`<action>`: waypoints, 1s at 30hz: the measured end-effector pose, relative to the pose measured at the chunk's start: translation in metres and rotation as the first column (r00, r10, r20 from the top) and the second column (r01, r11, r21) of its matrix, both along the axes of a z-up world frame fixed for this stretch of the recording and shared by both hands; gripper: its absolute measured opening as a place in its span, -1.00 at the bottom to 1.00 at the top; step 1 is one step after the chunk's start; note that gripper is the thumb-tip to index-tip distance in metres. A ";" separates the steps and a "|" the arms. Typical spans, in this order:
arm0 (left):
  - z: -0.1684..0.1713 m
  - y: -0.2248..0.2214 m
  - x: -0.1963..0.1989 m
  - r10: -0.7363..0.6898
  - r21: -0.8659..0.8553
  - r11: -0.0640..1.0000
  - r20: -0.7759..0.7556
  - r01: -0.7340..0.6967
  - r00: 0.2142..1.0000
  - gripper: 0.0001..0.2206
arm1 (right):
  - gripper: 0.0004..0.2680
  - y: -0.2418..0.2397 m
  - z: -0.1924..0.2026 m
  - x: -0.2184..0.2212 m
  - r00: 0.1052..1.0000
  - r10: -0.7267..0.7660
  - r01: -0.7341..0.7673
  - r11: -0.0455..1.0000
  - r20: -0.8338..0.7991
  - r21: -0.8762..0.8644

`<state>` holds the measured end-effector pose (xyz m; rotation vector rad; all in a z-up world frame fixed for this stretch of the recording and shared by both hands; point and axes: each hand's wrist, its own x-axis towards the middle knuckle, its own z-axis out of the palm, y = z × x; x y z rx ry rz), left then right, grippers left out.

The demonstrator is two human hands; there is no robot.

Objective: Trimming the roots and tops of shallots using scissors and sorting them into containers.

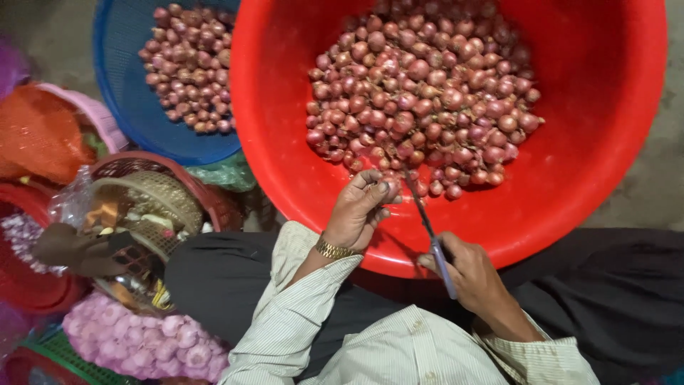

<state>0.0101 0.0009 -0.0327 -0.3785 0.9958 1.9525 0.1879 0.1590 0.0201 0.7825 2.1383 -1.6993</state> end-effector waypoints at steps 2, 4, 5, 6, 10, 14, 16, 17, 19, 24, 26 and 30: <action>0.004 -0.008 -0.011 0.056 0.071 0.996 0.068 -0.060 0.996 -0.84 | -0.79 -0.002 -0.009 0.002 0.991 -0.010 -0.001 0.997 0.135 0.081; 0.023 -0.017 -0.046 0.159 0.062 0.986 -0.007 -0.158 0.987 -0.88 | -0.82 0.000 -0.008 0.002 0.994 -0.027 0.019 0.997 0.110 0.076; 0.032 -0.021 -0.062 0.238 0.067 0.970 -0.059 -0.234 0.970 -0.88 | -0.84 0.002 -0.009 0.002 0.992 -0.068 0.059 0.995 0.107 0.081; 0.040 -0.035 -0.083 0.247 0.068 0.968 -0.068 -0.243 0.967 -0.88 | -0.84 0.000 -0.008 0.000 0.994 -0.058 0.050 0.996 0.097 0.080; 0.042 -0.079 -0.134 0.494 0.088 0.869 -0.194 -0.486 0.848 -0.62 | -0.83 -0.001 -0.004 -0.004 0.987 -0.092 0.084 0.994 0.133 0.067; 0.053 -0.052 -0.112 0.415 -0.122 0.889 -0.194 -0.441 0.889 -0.65 | -0.83 -0.003 -0.002 -0.006 0.986 -0.078 0.073 0.997 0.146 0.040; 0.029 -0.040 -0.091 0.282 -0.063 0.952 -0.191 -0.299 0.940 -0.63 | -0.84 -0.004 -0.005 -0.006 0.987 -0.076 0.070 0.996 0.142 0.048; 0.017 -0.034 -0.078 0.149 -0.004 0.988 -0.200 -0.153 0.968 -0.62 | -0.84 -0.005 -0.006 -0.004 0.988 -0.069 0.063 0.997 0.135 0.054; 0.025 -0.021 -0.060 0.029 0.008 1.000 -0.199 -0.028 0.980 -0.53 | -0.84 -0.004 -0.005 -0.004 0.989 -0.068 0.063 0.997 0.130 0.048; 0.037 -0.007 -0.037 -0.254 -0.111 0.967 -0.314 0.231 0.915 -0.63 | -0.84 -0.002 -0.005 0.000 0.999 -0.035 0.033 0.998 0.033 0.045; 0.039 -0.006 -0.034 -0.347 -0.081 0.937 -0.346 0.341 0.871 -0.58 | -0.80 -0.001 -0.003 -0.001 1.000 -0.026 0.025 1.000 0.016 0.007; 0.047 -0.003 -0.029 -0.387 -0.225 0.920 -0.404 0.320 0.829 -0.53 | -0.55 -0.003 0.000 -0.003 0.998 0.054 -0.050 0.991 -0.029 0.125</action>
